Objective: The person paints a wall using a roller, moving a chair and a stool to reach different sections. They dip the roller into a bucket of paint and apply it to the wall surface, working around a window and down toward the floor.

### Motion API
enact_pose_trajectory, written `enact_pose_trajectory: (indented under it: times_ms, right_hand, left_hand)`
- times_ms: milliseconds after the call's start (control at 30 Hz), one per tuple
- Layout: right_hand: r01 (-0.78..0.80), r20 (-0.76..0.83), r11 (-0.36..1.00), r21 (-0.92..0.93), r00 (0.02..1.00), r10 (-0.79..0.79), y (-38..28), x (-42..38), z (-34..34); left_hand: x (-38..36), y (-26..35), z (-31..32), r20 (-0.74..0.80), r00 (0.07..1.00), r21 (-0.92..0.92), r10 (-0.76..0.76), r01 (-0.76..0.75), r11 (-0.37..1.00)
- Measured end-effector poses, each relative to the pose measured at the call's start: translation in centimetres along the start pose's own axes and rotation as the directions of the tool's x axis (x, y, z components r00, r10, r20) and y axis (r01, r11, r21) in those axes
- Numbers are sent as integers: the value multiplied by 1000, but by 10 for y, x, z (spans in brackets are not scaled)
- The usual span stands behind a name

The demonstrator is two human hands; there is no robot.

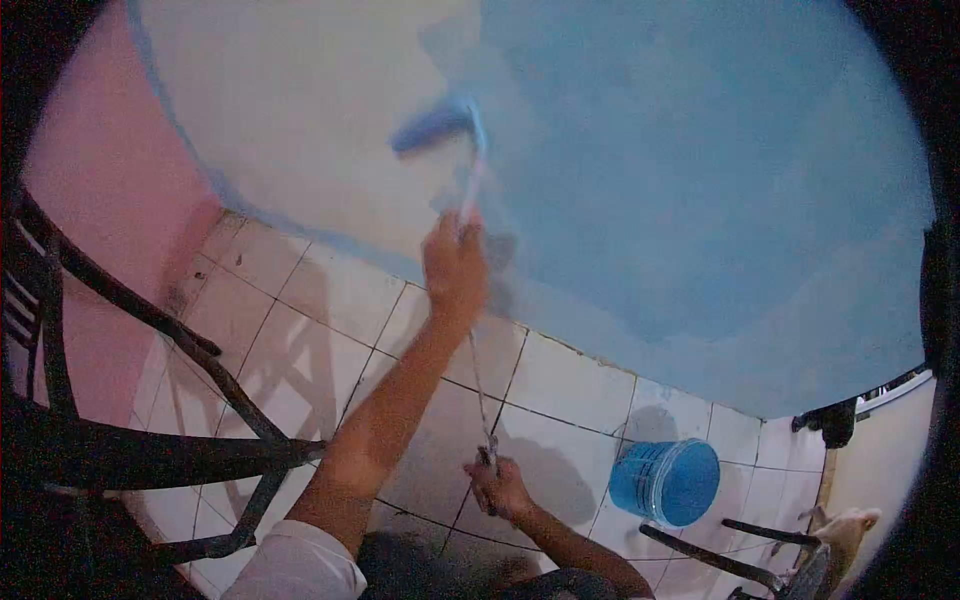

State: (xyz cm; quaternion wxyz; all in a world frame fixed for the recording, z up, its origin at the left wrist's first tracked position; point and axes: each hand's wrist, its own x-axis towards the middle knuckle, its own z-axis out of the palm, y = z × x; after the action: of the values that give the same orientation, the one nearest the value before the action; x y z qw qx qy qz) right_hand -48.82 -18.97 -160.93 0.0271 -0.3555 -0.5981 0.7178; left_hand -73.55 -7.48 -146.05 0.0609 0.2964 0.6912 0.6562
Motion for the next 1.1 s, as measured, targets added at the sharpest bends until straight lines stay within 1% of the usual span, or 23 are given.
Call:
enact_pose_trajectory:
  times_ms: [33, 67, 100, 133, 167, 267, 300, 367, 433, 500, 600, 633, 667, 767, 833, 867, 900, 933, 967, 1000, 1033, 1067, 1100]
  right_hand:
    - [62, 3, 997, 52, 998, -62, 47, -3, -5]
    - [-15, -48, 986, 163, 999, 23, 74, -16, 2]
    - [-77, -98, 957, 280, 989, 109, 101, -29, 9]
    - [-248, -158, 849, 467, 921, 356, 110, -42, 24]
    - [-245, -107, 864, 439, 941, 321, 108, -47, 30]
    - [-221, 28, 897, 382, 973, 228, 102, -65, 44]
    - [-209, 73, 904, 373, 978, 197, 100, -70, 49]
    - [-195, 153, 856, 480, 979, 137, 110, -69, 59]
    - [-187, 204, 702, 687, 977, 61, 140, -56, 83]
    - [-199, 100, 702, 684, 979, 180, 125, -43, 108]
    - [-269, 135, 834, 482, 963, 232, 109, -2, 92]
    - [-288, 181, 882, 372, 955, 235, 103, 12, 84]
    - [-235, 174, 878, 417, 969, 177, 79, 19, 76]
    - [-239, 194, 949, 206, 960, 200, 10, 35, 45]
    - [-120, 164, 983, -140, 976, 143, -30, 32, 16]
    - [5, 143, 940, -342, 989, 47, -49, 16, 1]
    - [199, 101, 844, -498, 980, -172, -57, 0, -24]
    - [318, 53, 675, -666, 922, -383, -65, -15, -49]
    - [428, 51, 415, -803, 742, -668, -66, -39, -82]
    - [246, -123, 765, -595, 913, -389, -106, -75, -109]
    - [178, -276, 888, -424, 908, -314, -120, -100, -141]
    - [306, -400, 949, -71, 863, -308, -131, -124, -171]
    - [306, -565, 938, -164, 750, -344, -138, -148, -215]
  left_hand:
    - [-19, -16, 9, 21, 997, 101, 78, -79, 992]
    - [-43, -57, 32, -7, 978, 196, 208, -203, 959]
    - [-74, -76, 44, 56, 978, 244, 201, -209, 947]
    - [-104, -93, 55, 120, 974, 289, 194, -221, 932]
    - [-125, -93, 59, 265, 963, 298, 47, -128, 946]
    - [-136, -80, 53, 366, 918, 291, -151, 42, 956]
    - [-135, -101, 58, 325, 943, 188, 70, -137, 973]
    - [-130, -95, 51, 366, 929, 157, 49, -113, 981]
    - [-123, -96, 37, 382, 921, 84, 72, -112, 990]
    - [-106, -88, 19, 421, 907, 186, -12, -73, 980]
    - [-58, -26, -3, 370, 928, 183, -46, -25, 983]
    - [-39, -29, -1, 266, 952, 166, 149, -198, 966]
    - [-24, -33, -1, 160, 926, 172, 343, -368, 914]
    - [4, 22, -15, 154, 985, 168, 75, -101, 981]
    - [12, -5, -13, 145, 969, 231, 201, -231, 945]
    - [10, -17, -9, 173, 948, 237, 266, -302, 923]
    - [3, -16, -15, 179, 843, 41, 507, -521, 852]
    - [-1, -3, -17, 213, 977, 260, -5, -52, 964]
    - [-7, -9, -16, 191, 980, -22, 52, -49, 999]
    - [-7, -19, -21, 277, 961, -219, 20, 42, 975]
    - [-11, -31, -22, 205, 977, -182, 62, -24, 983]
    - [-14, -29, -13, 176, 983, -219, 52, -13, 976]
    - [-17, -26, -5, 146, 988, -255, 42, -4, 967]
